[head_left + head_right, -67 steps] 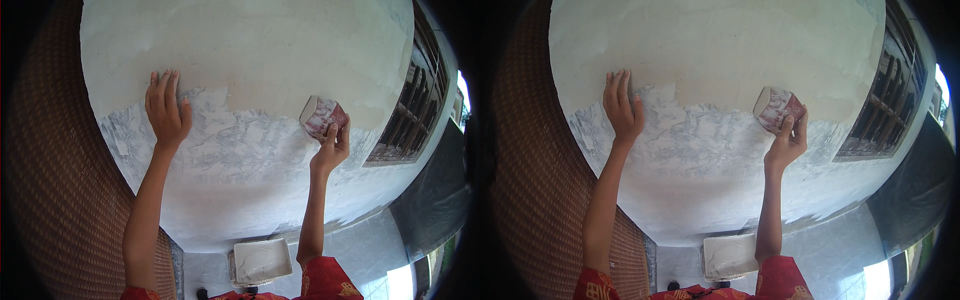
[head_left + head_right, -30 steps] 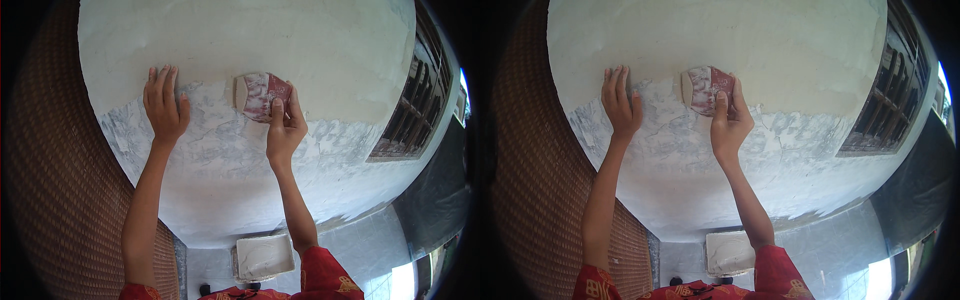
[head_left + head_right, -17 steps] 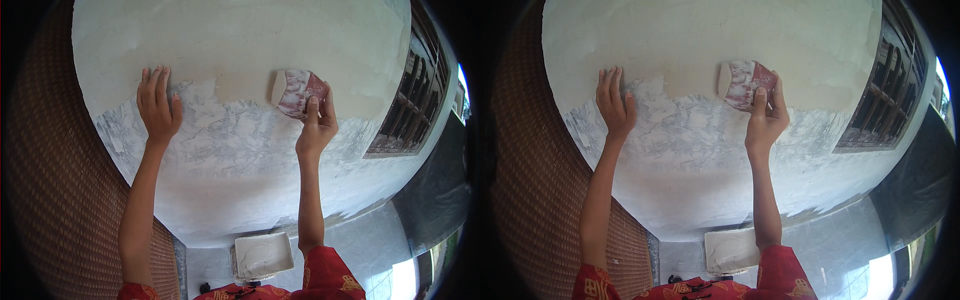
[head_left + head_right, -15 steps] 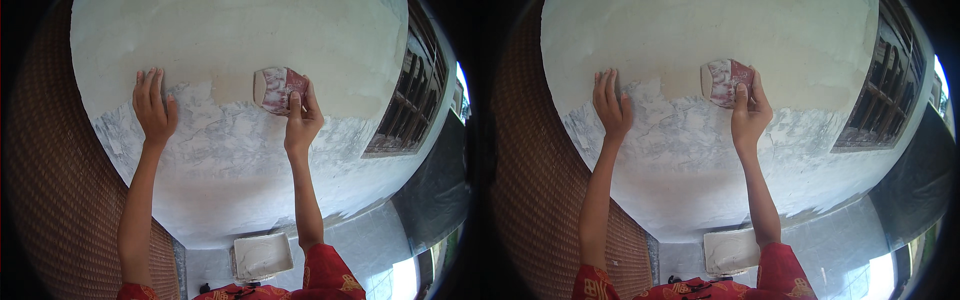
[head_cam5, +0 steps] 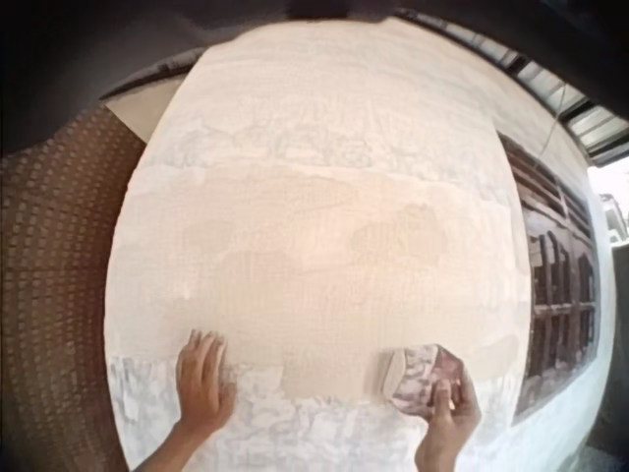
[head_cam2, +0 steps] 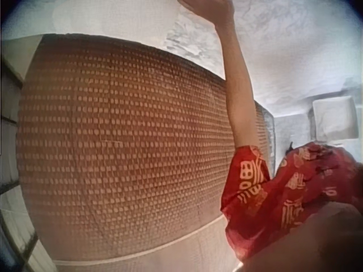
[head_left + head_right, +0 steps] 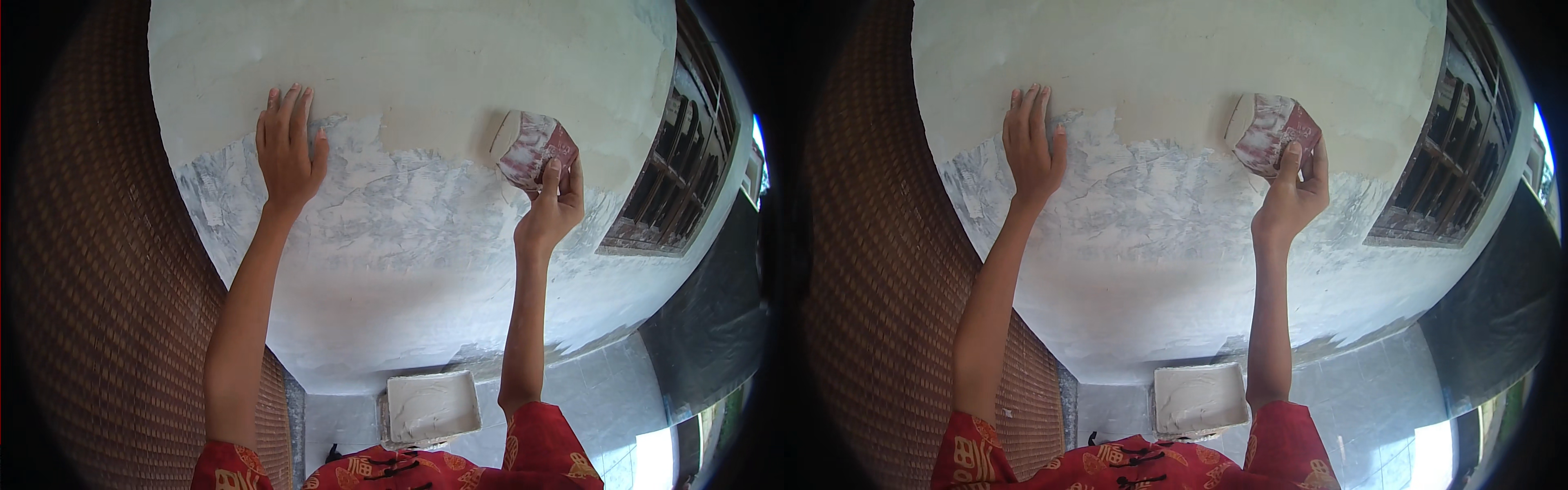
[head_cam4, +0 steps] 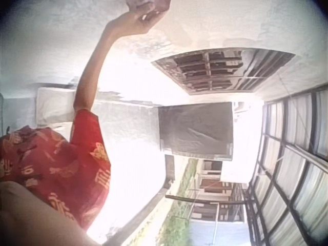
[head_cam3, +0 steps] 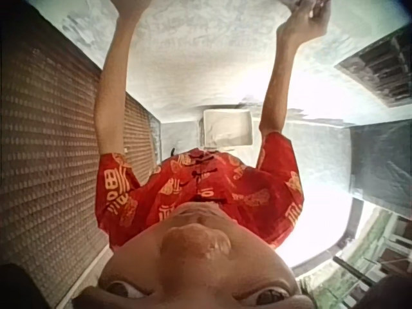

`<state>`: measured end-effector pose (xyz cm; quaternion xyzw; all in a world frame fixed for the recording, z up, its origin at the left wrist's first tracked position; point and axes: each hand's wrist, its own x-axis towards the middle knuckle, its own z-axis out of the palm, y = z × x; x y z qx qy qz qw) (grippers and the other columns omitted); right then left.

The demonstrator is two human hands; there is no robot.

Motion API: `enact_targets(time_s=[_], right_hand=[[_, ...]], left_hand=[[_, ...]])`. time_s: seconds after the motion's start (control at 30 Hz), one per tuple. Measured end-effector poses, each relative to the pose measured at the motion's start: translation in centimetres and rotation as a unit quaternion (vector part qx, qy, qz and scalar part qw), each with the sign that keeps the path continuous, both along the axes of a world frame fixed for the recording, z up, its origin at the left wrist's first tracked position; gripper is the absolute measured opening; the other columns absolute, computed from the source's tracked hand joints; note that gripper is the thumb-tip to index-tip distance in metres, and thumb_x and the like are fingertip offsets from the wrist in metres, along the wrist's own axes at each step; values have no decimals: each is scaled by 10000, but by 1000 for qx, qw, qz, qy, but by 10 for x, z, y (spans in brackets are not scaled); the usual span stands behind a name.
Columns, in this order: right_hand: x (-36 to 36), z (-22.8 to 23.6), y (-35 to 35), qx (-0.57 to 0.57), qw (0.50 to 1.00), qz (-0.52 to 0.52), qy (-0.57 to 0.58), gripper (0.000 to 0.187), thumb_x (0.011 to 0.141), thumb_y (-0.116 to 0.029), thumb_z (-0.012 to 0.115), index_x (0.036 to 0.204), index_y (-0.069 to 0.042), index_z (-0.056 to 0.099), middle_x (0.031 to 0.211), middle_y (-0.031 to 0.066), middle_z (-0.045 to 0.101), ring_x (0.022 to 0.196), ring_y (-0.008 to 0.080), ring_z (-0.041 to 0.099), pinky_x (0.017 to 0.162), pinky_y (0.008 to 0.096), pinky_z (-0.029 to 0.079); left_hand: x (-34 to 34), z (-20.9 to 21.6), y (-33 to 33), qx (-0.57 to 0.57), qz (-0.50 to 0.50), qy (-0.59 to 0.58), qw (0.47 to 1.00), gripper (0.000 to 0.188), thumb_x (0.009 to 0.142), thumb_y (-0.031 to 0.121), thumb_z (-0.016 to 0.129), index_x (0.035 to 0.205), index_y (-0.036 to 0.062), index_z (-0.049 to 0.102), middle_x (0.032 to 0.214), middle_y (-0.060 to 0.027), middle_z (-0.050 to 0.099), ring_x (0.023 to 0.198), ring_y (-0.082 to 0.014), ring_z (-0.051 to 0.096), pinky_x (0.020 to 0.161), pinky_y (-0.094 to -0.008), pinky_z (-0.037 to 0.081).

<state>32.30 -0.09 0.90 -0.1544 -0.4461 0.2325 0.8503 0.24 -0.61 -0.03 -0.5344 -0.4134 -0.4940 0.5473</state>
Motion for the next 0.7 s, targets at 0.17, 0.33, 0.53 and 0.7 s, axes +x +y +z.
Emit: enact_targets(time_s=[0.17,0.33,0.53,0.7], right_hand=[[-31,8,-35,27,999,8,-46,309,985,-59,547,1248,98,506,1088,174,655,950,176,663,769,308,598],[-57,19,-81,62,986,-75,-136,299,988,-98,570,1225,76,519,1010,155,672,894,144,661,755,269,562],[-60,14,-115,92,946,-201,-237,264,985,-81,575,1206,58,536,914,144,696,873,136,668,759,261,532],[-34,-8,-133,84,940,-205,-259,258,979,-79,580,1197,52,545,929,150,706,878,142,678,769,257,533]], left_hand=[[10,4,-25,0,-47,9,999,542,904,207,523,1428,90,450,1471,-114,431,1421,-356,317,1125,-548,259],[17,7,-53,-13,-106,6,994,551,908,189,520,1438,65,431,1477,-131,422,1423,-380,299,1127,-538,245],[22,-8,-86,-53,-126,0,991,519,963,257,503,1440,68,428,1466,-146,439,1403,-366,343,1121,-515,287],[37,-33,-127,-187,-107,-55,975,591,955,242,523,1472,19,341,1508,-170,364,1450,-362,246,1137,-524,257]])
